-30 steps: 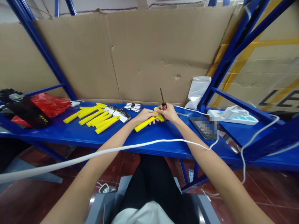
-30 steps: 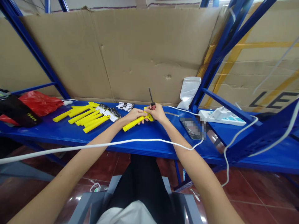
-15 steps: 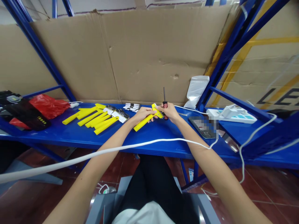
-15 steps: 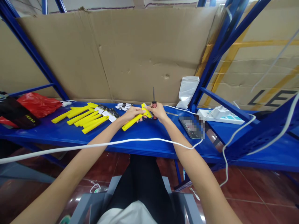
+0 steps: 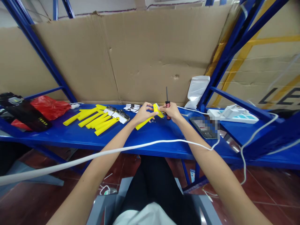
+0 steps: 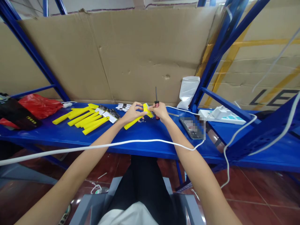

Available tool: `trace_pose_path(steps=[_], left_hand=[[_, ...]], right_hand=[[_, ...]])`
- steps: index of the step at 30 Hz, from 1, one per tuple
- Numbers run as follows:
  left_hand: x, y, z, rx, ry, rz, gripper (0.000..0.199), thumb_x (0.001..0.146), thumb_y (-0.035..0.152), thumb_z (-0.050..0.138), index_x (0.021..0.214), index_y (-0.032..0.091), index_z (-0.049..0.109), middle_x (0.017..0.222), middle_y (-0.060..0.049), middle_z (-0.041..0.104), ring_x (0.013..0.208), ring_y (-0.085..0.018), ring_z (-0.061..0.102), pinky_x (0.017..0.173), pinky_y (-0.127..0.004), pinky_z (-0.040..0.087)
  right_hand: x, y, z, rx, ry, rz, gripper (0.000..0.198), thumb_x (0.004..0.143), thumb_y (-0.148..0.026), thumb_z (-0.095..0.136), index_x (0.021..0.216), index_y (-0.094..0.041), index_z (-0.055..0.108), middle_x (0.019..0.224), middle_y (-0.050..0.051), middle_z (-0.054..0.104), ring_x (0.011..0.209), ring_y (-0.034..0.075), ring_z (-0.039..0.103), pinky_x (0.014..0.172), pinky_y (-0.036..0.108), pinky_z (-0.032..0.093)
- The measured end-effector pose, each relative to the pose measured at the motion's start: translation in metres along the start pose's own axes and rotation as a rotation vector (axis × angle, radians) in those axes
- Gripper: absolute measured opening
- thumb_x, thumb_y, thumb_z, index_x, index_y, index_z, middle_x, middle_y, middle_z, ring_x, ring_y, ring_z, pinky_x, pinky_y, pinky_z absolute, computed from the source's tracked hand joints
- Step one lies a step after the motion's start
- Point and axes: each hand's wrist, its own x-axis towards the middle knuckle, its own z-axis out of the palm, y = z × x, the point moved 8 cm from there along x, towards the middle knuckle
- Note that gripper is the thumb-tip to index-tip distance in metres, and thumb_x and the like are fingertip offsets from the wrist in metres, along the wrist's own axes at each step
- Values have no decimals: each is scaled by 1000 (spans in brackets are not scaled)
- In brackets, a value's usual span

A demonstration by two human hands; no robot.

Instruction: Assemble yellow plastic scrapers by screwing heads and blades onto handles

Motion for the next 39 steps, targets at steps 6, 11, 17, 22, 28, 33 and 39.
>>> trace_pose_path(steps=[6,11,17,22,28,33,39], left_hand=[[-8,27,11,447,-88,527,59,92,17,81,149,26,70,163,-16,60,112,-25,79,105,-46,65],[-8,19,27,612,-162,631,46,102,12,65,143,28,78,163,-15,63,143,-31,69,121,-53,56],[-7,16,30,670,-166,609,47,102,11,61,142,28,79,172,-16,56,140,-32,71,117,-52,59],[-8,16,34,700,-171,591,41,102,13,65,138,28,78,171,-15,59,149,-34,64,122,-56,56],[-7,16,37,754,-130,572,44,104,10,56,140,25,76,174,-15,56,150,-35,64,123,-58,54],[-1,27,16,398,26,512,35,99,16,68,131,21,81,161,-17,69,149,-34,65,124,-56,54],[9,26,-15,-395,62,189,53,83,32,93,132,25,76,131,-12,80,102,-25,80,63,-24,62]], right_hand=[[5,2,-14,-30,94,-6,59,48,-43,103,73,-24,53,69,-3,61,72,16,61,65,29,50],[9,6,-20,-56,119,7,58,51,-42,103,71,-24,52,68,-4,55,69,14,54,62,29,46],[13,8,-22,-72,154,7,58,53,-42,104,72,-24,52,68,-4,56,68,14,55,63,30,47],[12,10,-23,-45,155,13,57,55,-40,104,75,-24,53,68,-4,57,67,15,57,61,29,48],[13,8,-25,3,176,-22,60,53,-38,107,74,-23,54,68,-5,56,67,12,55,60,27,49],[13,5,-24,125,185,-48,59,72,-54,101,80,-25,50,74,-2,60,71,17,68,59,30,62],[10,2,-20,139,178,-27,57,86,-68,87,94,-26,50,100,5,75,73,18,77,53,28,63]])
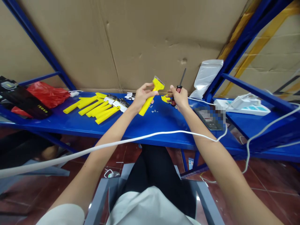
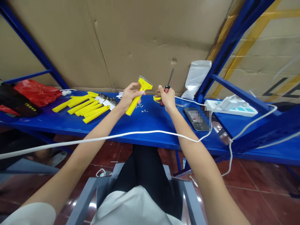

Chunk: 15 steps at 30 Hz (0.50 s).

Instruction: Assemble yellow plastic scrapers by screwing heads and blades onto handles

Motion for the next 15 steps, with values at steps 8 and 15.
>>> trace_pose_path(steps=[8,15], left_hand=[[-12,29,-12,-457,92,-159,52,85,17,83,133,35,76,139,-10,68,105,-20,76,44,-12,37],[-17,26,-10,-456,91,-208,61,82,15,83,138,35,74,135,-11,68,103,-22,75,43,-15,39]], right_hand=[[0,0,-2,-84,46,-19,51,88,-65,79,99,-29,44,93,0,66,58,16,66,46,31,56],[1,6,-1,-155,18,41,36,83,-34,71,105,-29,43,82,-4,56,62,18,66,48,31,56]])
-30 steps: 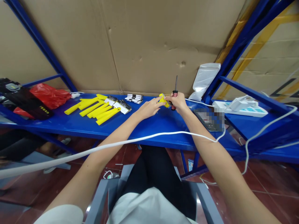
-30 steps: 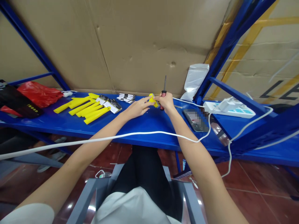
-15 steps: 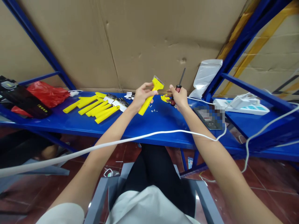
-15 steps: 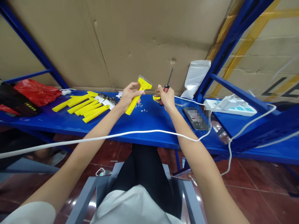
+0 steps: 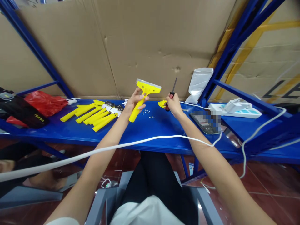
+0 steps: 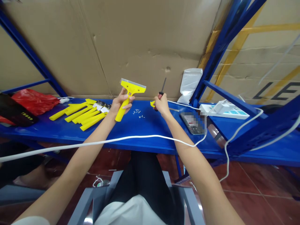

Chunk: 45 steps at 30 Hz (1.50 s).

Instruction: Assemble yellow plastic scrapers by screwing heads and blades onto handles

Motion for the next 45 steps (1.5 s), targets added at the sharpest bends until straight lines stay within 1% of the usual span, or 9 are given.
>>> trace_pose_path(steps=[7,11,16,19,21,25,31,39,45], left_hand=[[2,-3,0,-14,-3,-20,62,81,13,82,138,33,72,133,-10,68,101,-20,76,43,-14,38],[6,-4,0,-54,-10,-13,50,79,12,82,125,28,73,127,-9,69,96,-18,75,43,-13,34],[9,-6,-2,-85,4,-46,42,76,9,81,113,26,70,119,-8,70,93,-16,73,42,-13,33],[9,-7,-1,-106,13,-55,44,76,8,80,115,26,69,115,-7,71,87,-13,72,42,-12,32],[9,-7,-2,-105,32,-53,47,77,7,80,118,26,69,115,-6,72,85,-12,73,43,-12,33],[12,-9,-9,-99,89,-52,52,78,7,78,124,28,67,117,-6,73,85,-12,74,44,-12,35],[17,-13,-19,-143,119,-55,47,80,6,77,122,26,65,114,-6,73,84,-11,73,46,-11,38],[15,-16,-14,-85,111,-74,57,80,8,83,130,28,65,113,-4,74,83,-10,74,46,-9,39],[16,-18,-13,-78,80,-57,60,82,9,83,136,29,67,115,-5,76,85,-12,76,47,-11,42]], right_hand=[[6,-6,3,-110,-107,-168,32,78,-40,81,95,-24,59,87,2,66,78,22,72,58,31,57],[7,-23,-22,-23,89,-289,53,72,-43,86,116,-21,67,110,9,78,91,24,75,67,34,61],[-2,-45,-43,-8,219,-354,40,78,-54,82,100,-23,72,94,6,75,82,23,69,70,37,63],[-7,-50,-48,67,267,-351,48,77,-56,85,108,-24,66,96,5,75,80,23,71,71,38,64],[-11,-53,-49,86,291,-362,60,76,-60,87,118,-25,59,105,7,75,90,26,75,74,38,64],[-17,-58,-43,3,266,-406,76,87,-75,78,138,-26,51,116,11,71,105,29,77,81,40,65],[-22,-57,-26,30,125,-403,85,94,-80,69,157,-30,43,109,8,74,85,26,77,80,41,62],[-22,-49,-16,-65,53,-392,86,86,-84,75,151,-33,52,102,3,73,83,24,70,80,37,56],[-26,-46,-7,-125,10,-432,74,88,-73,79,145,-31,57,93,1,72,72,20,62,76,34,53]])
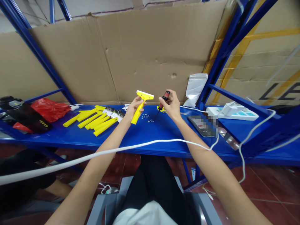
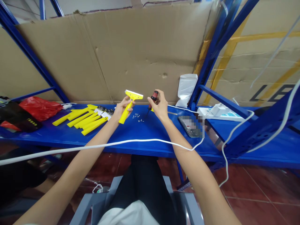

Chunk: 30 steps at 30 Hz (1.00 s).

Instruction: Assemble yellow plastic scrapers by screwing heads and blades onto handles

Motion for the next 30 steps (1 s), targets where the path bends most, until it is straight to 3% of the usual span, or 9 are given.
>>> trace_pose_path(steps=[9,16,22,30], left_hand=[[2,-3,-1,-24,-8,-37,56,84,5,79,135,26,67,112,-6,77,86,-13,76,47,-13,43],[7,-14,-11,-38,63,-121,45,88,0,73,128,18,65,106,-8,76,82,-13,76,48,-12,45],[9,-22,-13,-17,28,-199,48,88,-4,71,131,17,66,104,-8,75,80,-13,75,49,-13,45],[8,-28,-12,-21,27,-242,40,92,-5,65,126,16,67,113,-12,77,80,-13,75,47,-13,44]], right_hand=[[0,-5,-5,41,32,40,81,88,-78,77,148,-28,53,96,4,74,73,23,70,73,37,58],[10,-2,-32,232,300,56,88,89,-83,73,149,-27,40,105,11,77,82,29,80,70,41,63],[20,16,-51,408,542,-21,86,88,-89,71,140,-29,38,95,3,76,75,31,80,65,50,69],[20,16,-46,371,490,-74,86,87,-89,73,139,-30,37,99,5,77,79,31,82,67,53,70]])
